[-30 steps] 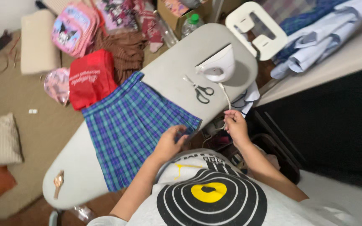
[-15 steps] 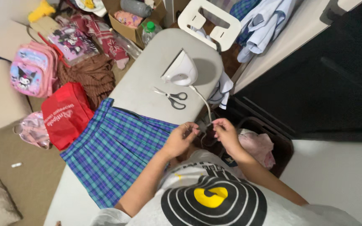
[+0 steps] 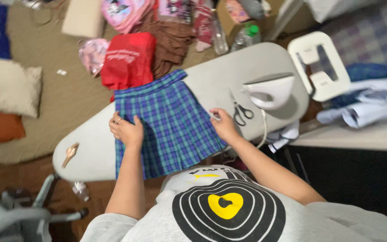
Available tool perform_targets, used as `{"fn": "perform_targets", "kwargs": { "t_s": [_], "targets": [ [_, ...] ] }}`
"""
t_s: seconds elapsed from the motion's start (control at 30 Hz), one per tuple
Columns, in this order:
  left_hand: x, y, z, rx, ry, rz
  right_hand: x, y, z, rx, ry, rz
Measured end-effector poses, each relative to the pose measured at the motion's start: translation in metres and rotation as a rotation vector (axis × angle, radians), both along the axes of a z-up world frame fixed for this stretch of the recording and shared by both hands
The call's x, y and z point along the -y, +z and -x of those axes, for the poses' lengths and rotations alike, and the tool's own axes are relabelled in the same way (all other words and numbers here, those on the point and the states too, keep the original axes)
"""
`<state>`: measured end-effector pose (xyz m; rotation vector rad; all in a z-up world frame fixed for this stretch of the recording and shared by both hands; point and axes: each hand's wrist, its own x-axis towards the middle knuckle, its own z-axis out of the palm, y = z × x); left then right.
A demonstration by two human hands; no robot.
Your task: The person irons a blue and green plaid short on an ironing board, then uses scissors to trim a loose thread. The person places the short on a hanger and hangs it on a nearby rack.
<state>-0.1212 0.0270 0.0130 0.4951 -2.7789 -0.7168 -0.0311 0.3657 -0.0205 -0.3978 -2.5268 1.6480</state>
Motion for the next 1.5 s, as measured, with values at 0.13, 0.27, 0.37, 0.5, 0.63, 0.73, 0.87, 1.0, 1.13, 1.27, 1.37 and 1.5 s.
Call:
{"fn": "perform_targets", "kwargs": {
  "t_s": [0.13, 0.27, 0.37, 0.5, 0.63, 0.73, 0.87, 1.0, 1.13, 1.27, 1.37, 1.5],
  "targets": [
    [0.026, -0.020, -0.021, 0.133, 0.100, 0.086, 0.025, 0.005, 0.034, -0.062, 0.105, -0.505],
    [0.041, -0.030, -0.028, 0.206, 0.138, -0.165, 0.025, -0.004, 0.037, 0.294, 0.230, -0.241],
    [0.054, -0.031, -0.032, 0.214, 0.050, -0.333, 0.006, -0.011, 0.029, 0.458, 0.361, -0.037],
    [0.063, -0.027, -0.047, 0.461, -0.099, -0.348, -0.041, -0.015, 0.014, 0.760, 0.615, -0.192],
    [0.064, -0.020, -0.034, 0.411, -0.087, -0.305, -0.048, -0.024, 0.041, 0.636, 0.356, -0.295],
    [0.053, -0.018, -0.002, 0.326, 0.011, -0.527, -0.021, -0.028, 0.079, 0.417, 0.163, 0.051],
    [0.036, -0.011, 0.031, 0.287, 0.080, -0.875, 0.020, -0.009, 0.114, 0.527, 0.135, 0.387],
    [0.034, 0.021, 0.025, 0.401, -0.040, -1.189, 0.020, 0.039, 0.115, 0.751, 0.176, 0.563],
    [0.041, 0.075, -0.005, 0.321, -0.346, -1.290, 0.001, 0.088, 0.090, 0.603, 0.427, 0.687],
    [0.044, 0.135, -0.026, 0.374, -0.447, -1.270, -0.008, 0.129, 0.074, 0.562, 0.422, 0.747],
    [0.029, 0.166, -0.033, 0.201, -0.405, -1.145, 0.005, 0.155, 0.069, 0.410, 0.332, 0.676],
    [-0.023, 0.185, -0.041, -0.213, -0.339, -0.980, 0.047, 0.188, 0.048, 0.007, 0.100, 0.714]
  ]
}}
